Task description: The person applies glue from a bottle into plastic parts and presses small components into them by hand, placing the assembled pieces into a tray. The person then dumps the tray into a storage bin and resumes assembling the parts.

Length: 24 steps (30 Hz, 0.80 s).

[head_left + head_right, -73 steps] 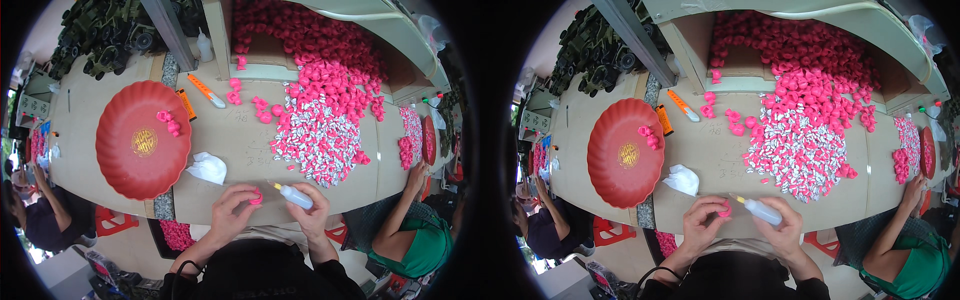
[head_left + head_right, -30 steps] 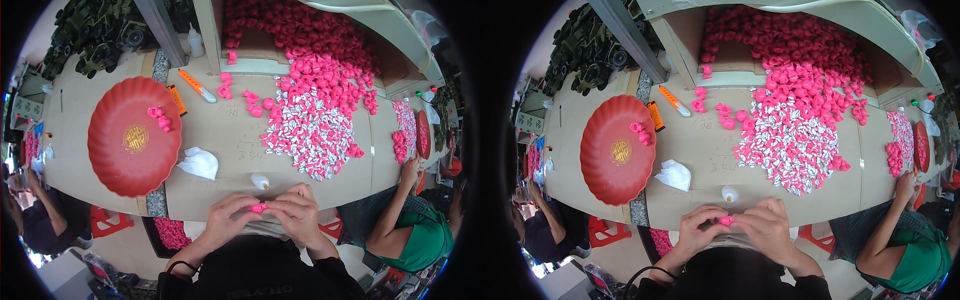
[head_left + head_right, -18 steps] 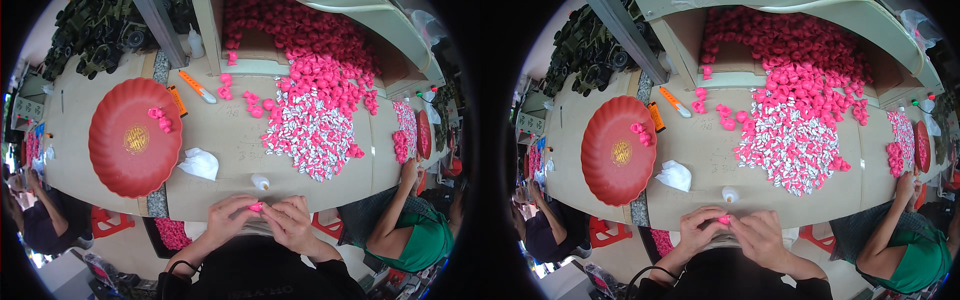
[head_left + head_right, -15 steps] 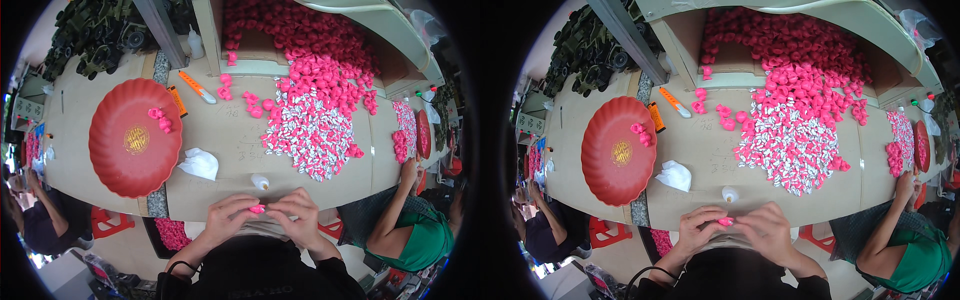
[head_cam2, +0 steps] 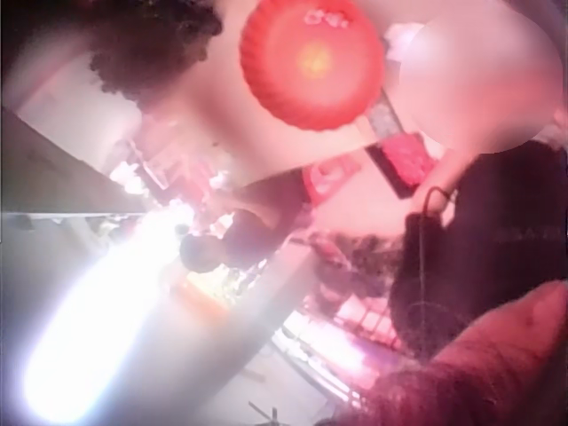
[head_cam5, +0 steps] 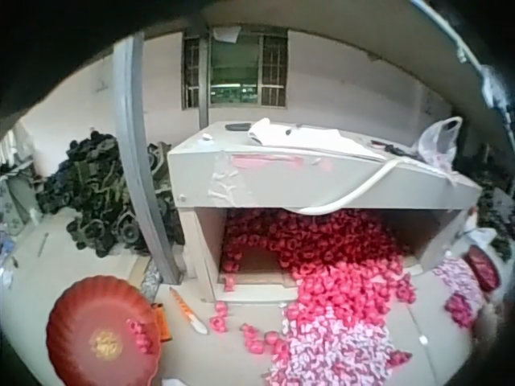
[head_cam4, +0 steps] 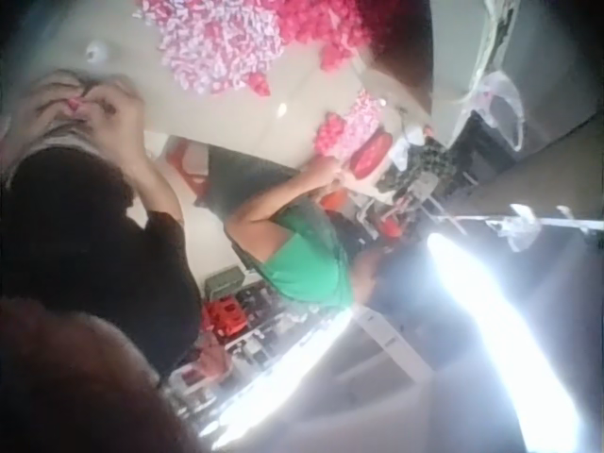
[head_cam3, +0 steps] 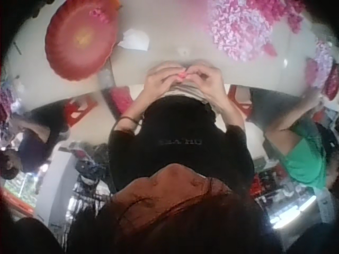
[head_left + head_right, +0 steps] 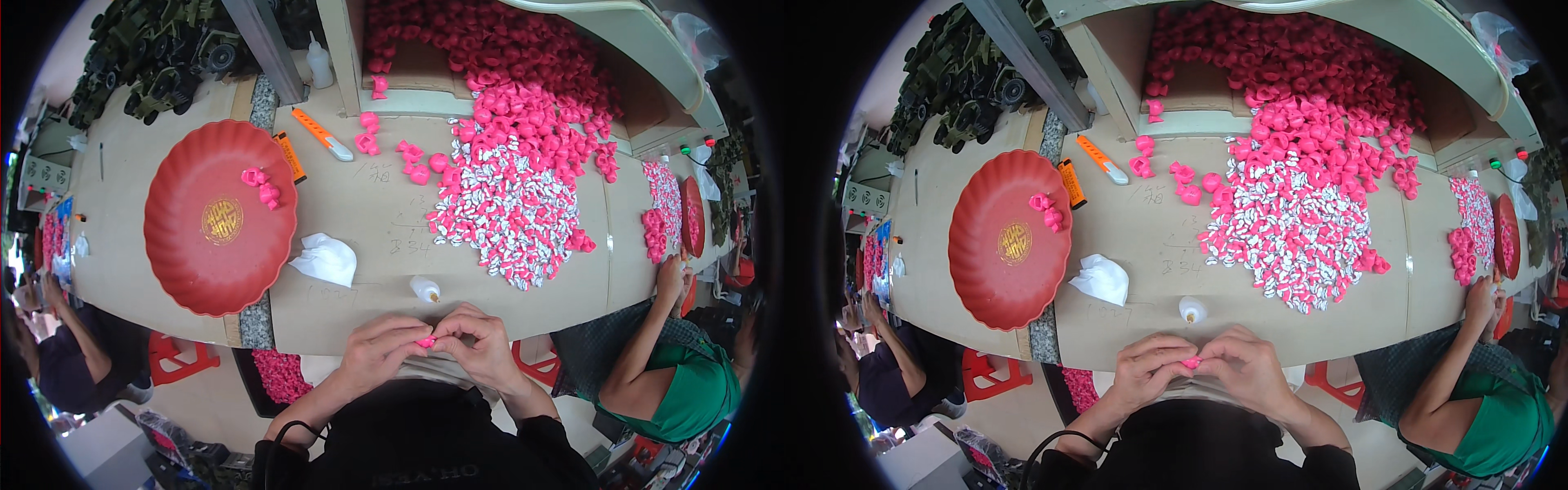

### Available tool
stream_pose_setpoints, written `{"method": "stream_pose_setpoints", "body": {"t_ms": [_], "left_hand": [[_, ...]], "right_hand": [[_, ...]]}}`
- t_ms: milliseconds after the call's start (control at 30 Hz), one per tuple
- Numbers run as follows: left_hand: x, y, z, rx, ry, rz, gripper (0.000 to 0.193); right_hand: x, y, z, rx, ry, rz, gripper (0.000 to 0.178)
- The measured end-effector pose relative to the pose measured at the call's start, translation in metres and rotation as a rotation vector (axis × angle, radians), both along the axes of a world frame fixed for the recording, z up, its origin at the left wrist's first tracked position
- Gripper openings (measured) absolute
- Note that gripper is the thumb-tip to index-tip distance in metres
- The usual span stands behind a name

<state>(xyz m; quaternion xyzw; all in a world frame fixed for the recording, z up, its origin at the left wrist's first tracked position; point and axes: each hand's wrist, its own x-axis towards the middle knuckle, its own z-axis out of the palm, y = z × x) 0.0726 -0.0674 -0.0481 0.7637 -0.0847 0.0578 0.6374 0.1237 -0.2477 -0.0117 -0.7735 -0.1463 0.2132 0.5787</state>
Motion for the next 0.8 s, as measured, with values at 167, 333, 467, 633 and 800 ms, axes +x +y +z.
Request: {"method": "stream_pose_setpoints", "body": {"t_ms": [167, 333, 467, 633, 800], "left_hand": [[0.002, 0.0, 0.005, 0.008, -0.038, -0.028, 0.027], [-0.001, -0.002, 0.006, 0.03, -0.011, -0.002, 0.026], [-0.004, -0.004, 0.002, 0.025, 0.051, 0.04, 0.024], [-0.004, -0.005, 0.008, 0.027, 0.042, 0.051, 0.023], [-0.004, -0.007, 0.009, -0.003, 0.06, 0.037, 0.022]], "right_hand": [[-0.001, -0.001, -0.001, 0.015, 0.055, -0.013, 0.012], [0.001, -0.002, 0.005, 0.008, 0.162, -0.026, 0.01], [0.002, -0.003, 0.008, -0.006, 0.229, -0.015, 0.009], [0.002, -0.004, 0.011, -0.016, 0.261, -0.02, 0.009], [0.003, -0.006, 0.012, -0.016, 0.277, -0.017, 0.008]]}}
